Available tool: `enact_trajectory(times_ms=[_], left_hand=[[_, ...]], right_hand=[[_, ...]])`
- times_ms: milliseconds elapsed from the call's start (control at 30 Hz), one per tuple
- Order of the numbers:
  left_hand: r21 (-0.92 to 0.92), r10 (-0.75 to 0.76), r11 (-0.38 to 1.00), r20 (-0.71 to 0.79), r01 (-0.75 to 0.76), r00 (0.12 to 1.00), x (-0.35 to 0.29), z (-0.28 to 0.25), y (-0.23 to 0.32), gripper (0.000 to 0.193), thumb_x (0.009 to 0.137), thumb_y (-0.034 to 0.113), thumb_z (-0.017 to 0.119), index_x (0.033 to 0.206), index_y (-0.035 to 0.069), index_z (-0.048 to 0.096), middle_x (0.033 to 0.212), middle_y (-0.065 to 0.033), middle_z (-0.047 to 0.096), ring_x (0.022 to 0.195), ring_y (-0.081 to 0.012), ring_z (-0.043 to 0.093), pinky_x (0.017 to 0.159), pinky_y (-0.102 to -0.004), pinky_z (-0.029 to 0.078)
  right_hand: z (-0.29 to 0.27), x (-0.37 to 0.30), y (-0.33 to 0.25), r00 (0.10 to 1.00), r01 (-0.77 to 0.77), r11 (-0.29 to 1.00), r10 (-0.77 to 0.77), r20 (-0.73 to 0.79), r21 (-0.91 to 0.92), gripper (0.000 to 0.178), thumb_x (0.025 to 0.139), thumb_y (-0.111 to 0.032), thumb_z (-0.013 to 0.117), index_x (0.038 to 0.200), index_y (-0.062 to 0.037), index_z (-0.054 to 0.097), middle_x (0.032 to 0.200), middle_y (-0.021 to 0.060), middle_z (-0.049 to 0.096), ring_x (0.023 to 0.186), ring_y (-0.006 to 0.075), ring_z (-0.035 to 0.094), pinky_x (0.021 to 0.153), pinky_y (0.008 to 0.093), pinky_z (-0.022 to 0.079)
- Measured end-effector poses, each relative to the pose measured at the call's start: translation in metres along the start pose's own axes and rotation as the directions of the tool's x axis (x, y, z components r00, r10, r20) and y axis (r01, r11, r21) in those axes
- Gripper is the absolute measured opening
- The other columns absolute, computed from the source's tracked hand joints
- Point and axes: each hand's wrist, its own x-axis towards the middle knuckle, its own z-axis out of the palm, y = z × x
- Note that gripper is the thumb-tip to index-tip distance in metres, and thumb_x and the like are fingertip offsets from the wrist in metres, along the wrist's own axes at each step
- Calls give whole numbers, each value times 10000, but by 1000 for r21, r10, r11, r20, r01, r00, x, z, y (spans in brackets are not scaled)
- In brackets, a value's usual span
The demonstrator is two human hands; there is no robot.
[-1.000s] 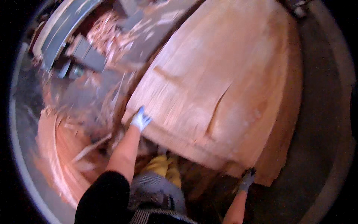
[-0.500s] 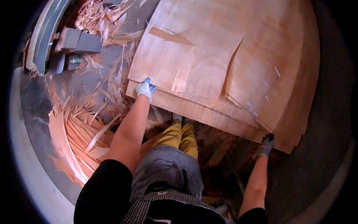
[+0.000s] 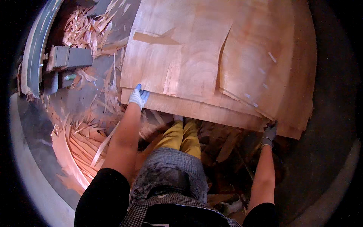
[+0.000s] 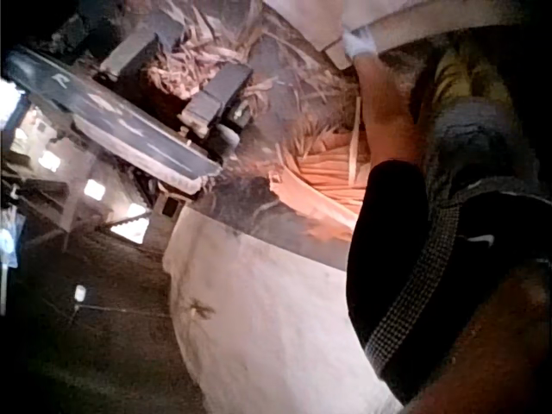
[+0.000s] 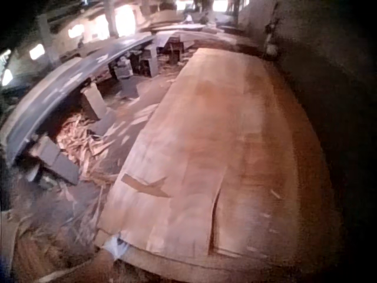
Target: The person prepares thin sheets of wood veneer by hand and using a tool. They pull a sheet from a large stack, place it onto a workbench, and use a tool to trim or scrape the edges. They handle several thin strips and larger sheets of wood throughout the process.
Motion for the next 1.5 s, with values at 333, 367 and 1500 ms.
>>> enact_trajectory(times_ms=[333,367,1500], left_hand=[[728,56,367,604,-579,795,-87,-5,-84,325,843,310,506,1002,38,583,810,-146,622,715,-285,603,664,-378,489],[626,137,110,760,-772,635,-87,-4,-96,333,840,301,502,1054,59,582,859,-162,632,758,-320,607,706,-380,485],[388,-138,-812,599,-437,789,-158,120,-144,432,813,244,416,1226,128,469,1391,-178,263,1248,-300,326,1005,-387,297]], right_hand=[[-30,-174,62,651,390,721,225,725,-573,490,764,-276,608,1145,-2,469,1135,187,521,1043,342,488,849,395,416],[-15,-181,48,643,362,731,253,723,-578,503,759,-292,612,1144,-2,469,1128,193,526,1035,347,494,848,395,419],[-169,-36,156,967,-201,654,251,-41,-730,473,857,-328,501,1205,-9,468,1214,215,477,1114,335,461,929,409,371]])
